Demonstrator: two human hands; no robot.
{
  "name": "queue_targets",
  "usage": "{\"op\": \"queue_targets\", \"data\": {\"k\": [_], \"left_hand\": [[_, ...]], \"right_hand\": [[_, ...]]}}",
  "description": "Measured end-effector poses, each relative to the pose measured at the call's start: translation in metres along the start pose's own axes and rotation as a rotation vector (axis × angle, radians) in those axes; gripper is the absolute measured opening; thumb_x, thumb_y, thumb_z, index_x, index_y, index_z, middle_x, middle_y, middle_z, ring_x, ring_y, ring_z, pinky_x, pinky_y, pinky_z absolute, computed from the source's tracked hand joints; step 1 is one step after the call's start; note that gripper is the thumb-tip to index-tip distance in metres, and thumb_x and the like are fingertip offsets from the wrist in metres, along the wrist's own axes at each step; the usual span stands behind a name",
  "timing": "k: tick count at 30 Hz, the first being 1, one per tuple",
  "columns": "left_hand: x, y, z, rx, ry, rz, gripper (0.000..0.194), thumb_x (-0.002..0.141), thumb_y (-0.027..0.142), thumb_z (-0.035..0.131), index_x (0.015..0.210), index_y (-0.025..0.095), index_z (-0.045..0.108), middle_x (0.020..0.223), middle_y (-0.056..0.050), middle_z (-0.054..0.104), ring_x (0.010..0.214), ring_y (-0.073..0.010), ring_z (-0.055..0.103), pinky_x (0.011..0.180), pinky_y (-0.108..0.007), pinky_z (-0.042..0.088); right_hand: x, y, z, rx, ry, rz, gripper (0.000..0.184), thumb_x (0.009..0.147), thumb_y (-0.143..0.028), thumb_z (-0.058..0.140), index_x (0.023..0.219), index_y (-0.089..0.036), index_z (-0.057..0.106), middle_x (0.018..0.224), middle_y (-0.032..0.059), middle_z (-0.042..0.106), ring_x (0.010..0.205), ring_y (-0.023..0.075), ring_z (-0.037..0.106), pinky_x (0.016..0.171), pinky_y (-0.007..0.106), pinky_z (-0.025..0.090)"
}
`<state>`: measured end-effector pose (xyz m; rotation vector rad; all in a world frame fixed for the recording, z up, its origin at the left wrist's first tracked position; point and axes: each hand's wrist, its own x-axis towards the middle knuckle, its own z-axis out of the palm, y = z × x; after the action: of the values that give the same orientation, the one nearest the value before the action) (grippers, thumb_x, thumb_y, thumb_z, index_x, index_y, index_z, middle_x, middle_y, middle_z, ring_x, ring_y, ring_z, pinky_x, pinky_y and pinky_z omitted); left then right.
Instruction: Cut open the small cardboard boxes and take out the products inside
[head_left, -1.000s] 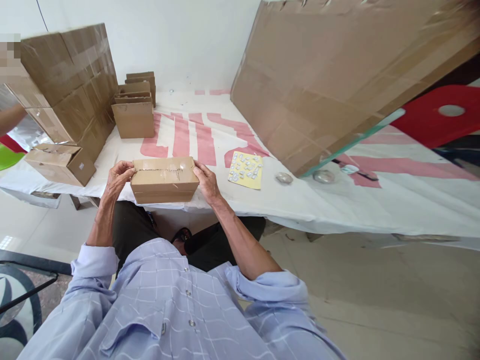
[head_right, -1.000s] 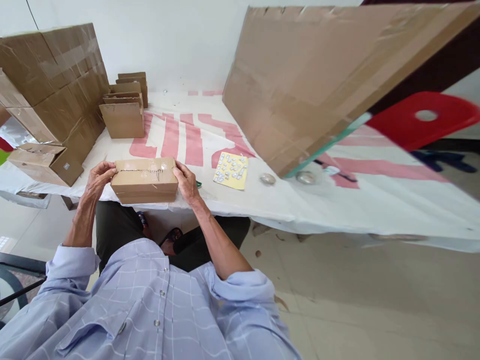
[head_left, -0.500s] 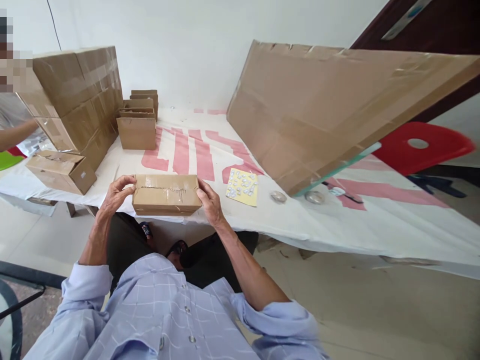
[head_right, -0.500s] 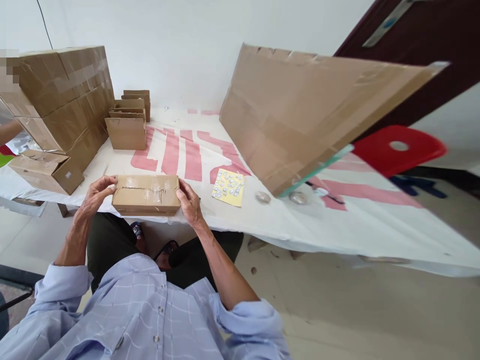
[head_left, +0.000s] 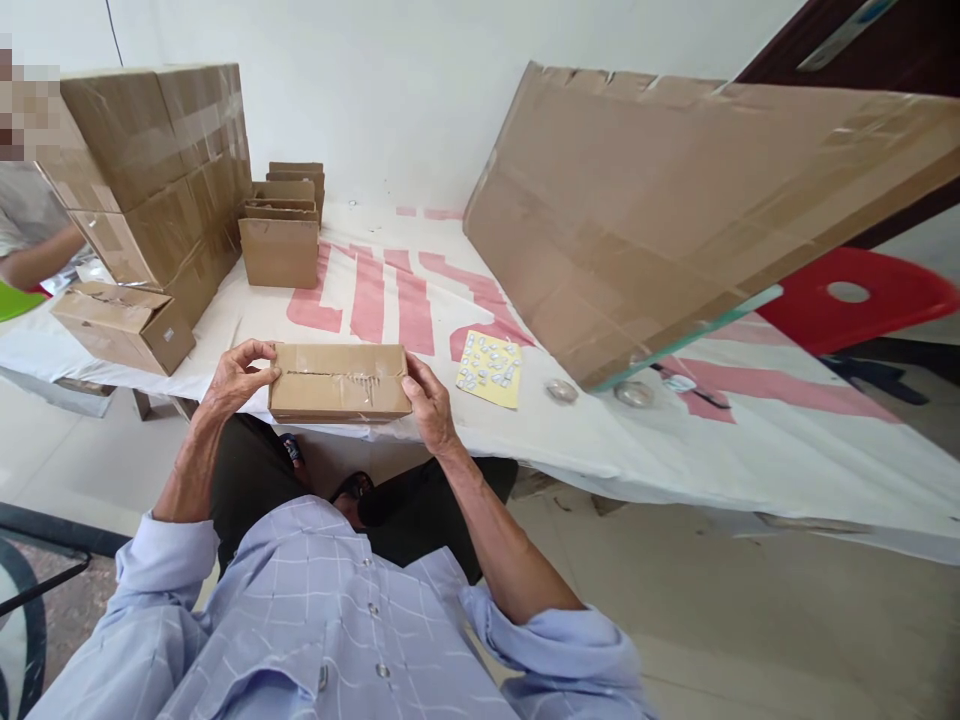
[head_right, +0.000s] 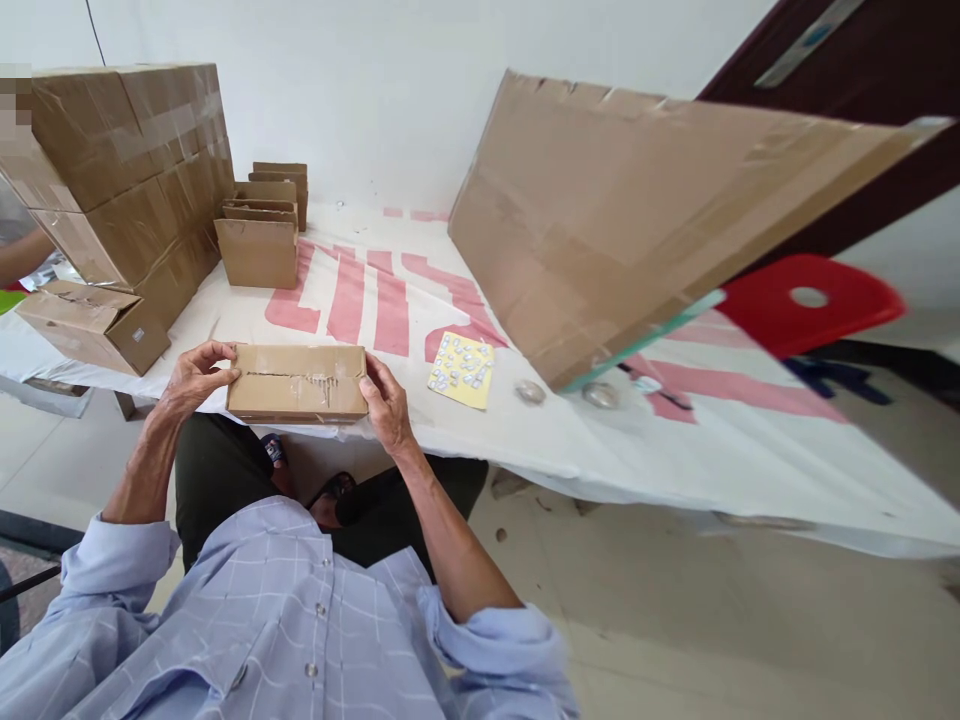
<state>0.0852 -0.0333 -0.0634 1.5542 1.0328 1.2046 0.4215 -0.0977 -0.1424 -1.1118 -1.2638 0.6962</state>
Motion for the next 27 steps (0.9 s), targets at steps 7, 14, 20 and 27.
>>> {"op": "queue_targets", "data": {"k": [7, 14, 20, 27], "left_hand": [[-0.012, 0.0, -0.001, -0.007, -0.028, 0.017, 0.038, 0.069, 0.046, 0.097, 0.089, 0.022, 0.076, 0.114, -0.01, 0.083, 0.112, -0.0286, 0.076, 0.096, -0.039, 0.06], [-0.027, -0.002, -0.003, -0.05, -0.021, -0.053, 0.031, 0.071, 0.035, 0.088, 0.097, 0.024, 0.075, 0.126, -0.011, 0.081, 0.127, -0.0342, 0.072, 0.105, -0.046, 0.058], [-0.012, -0.002, 0.002, -0.015, 0.011, -0.084, 0.032, 0.061, 0.023, 0.08, 0.092, 0.024, 0.072, 0.106, -0.004, 0.078, 0.105, -0.0255, 0.071, 0.094, -0.038, 0.057], [-0.006, -0.003, 0.003, 0.001, 0.047, -0.124, 0.027, 0.06, 0.024, 0.082, 0.085, 0.023, 0.074, 0.104, -0.004, 0.082, 0.101, -0.025, 0.073, 0.09, -0.037, 0.056]], "right_hand": [[0.0, -0.007, -0.002, -0.024, -0.032, -0.011, 0.078, 0.095, -0.082, 0.066, 0.148, -0.026, 0.073, 0.153, 0.0123, 0.075, 0.147, 0.0375, 0.067, 0.127, 0.058, 0.053], [-0.001, -0.013, -0.003, -0.048, -0.075, -0.013, 0.076, 0.096, -0.08, 0.066, 0.15, -0.027, 0.072, 0.156, 0.0104, 0.074, 0.149, 0.0364, 0.065, 0.128, 0.056, 0.052], [0.006, -0.004, -0.001, -0.041, -0.073, 0.004, 0.08, 0.094, -0.084, 0.066, 0.15, -0.027, 0.073, 0.155, 0.0106, 0.074, 0.147, 0.0358, 0.067, 0.127, 0.056, 0.052], [0.025, 0.0, -0.007, 0.03, -0.05, 0.121, 0.092, 0.085, -0.101, 0.061, 0.129, -0.024, 0.084, 0.134, 0.013, 0.084, 0.131, 0.0377, 0.076, 0.115, 0.059, 0.061]]}}
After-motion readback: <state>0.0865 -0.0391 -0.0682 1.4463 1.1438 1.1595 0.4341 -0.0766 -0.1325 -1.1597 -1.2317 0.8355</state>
